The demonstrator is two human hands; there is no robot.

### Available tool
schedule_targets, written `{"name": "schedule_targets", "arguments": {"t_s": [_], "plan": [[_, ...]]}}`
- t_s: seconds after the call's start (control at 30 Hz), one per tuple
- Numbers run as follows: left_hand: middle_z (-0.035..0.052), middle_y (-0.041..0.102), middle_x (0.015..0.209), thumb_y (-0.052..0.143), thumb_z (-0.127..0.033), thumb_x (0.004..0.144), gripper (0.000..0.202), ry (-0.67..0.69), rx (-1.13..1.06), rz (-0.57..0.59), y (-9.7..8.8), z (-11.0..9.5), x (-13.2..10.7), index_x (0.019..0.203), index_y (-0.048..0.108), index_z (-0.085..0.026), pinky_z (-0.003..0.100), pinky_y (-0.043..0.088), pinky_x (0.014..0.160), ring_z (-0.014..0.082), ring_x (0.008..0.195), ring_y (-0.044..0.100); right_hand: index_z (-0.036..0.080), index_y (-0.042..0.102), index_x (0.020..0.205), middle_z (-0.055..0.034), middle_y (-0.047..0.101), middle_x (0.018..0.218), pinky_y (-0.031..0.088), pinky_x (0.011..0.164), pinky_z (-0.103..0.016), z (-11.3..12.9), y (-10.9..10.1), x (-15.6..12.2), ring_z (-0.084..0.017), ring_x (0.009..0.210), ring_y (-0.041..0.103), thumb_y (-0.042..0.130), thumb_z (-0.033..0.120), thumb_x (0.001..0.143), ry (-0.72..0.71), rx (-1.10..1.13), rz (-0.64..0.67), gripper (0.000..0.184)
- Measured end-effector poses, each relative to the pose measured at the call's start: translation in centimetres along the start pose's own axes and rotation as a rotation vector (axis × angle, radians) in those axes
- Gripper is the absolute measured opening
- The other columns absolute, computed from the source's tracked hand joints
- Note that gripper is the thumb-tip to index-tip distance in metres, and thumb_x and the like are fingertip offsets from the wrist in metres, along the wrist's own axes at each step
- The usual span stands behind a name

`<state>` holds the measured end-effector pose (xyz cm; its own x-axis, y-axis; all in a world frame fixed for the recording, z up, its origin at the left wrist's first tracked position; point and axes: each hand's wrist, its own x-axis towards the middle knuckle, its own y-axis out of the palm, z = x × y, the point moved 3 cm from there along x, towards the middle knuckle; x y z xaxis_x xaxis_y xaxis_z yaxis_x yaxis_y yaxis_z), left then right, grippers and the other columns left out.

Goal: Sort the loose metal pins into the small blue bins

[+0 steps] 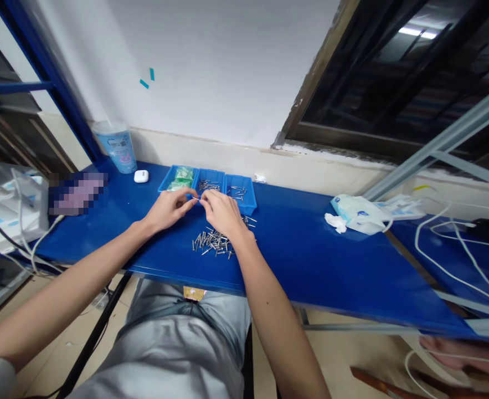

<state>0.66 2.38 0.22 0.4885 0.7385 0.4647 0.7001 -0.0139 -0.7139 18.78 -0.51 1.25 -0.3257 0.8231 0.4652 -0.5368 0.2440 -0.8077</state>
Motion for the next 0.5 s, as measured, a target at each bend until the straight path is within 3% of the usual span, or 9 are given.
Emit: {"name": "schedule_targets", "arguments": {"t_s": [0.5], "plan": [[-0.0024,0.065,0.063,0.06,-0.034,0.098,0.023,0.087,-0.017,0.001,0.28,0.28,-0.04,0.109,0.073,-0.019,0.025,0.038,0.058,0.0113,0.052,0.053,0.023,0.059,0.085,-0.0025,0.069,0.083,0.033,0.068,-0.03,-0.14,0.17,0.04,-0.019,0.075,0.059,0.051,0.035,0.106,0.002,0.004,0.016,0.026]]}}
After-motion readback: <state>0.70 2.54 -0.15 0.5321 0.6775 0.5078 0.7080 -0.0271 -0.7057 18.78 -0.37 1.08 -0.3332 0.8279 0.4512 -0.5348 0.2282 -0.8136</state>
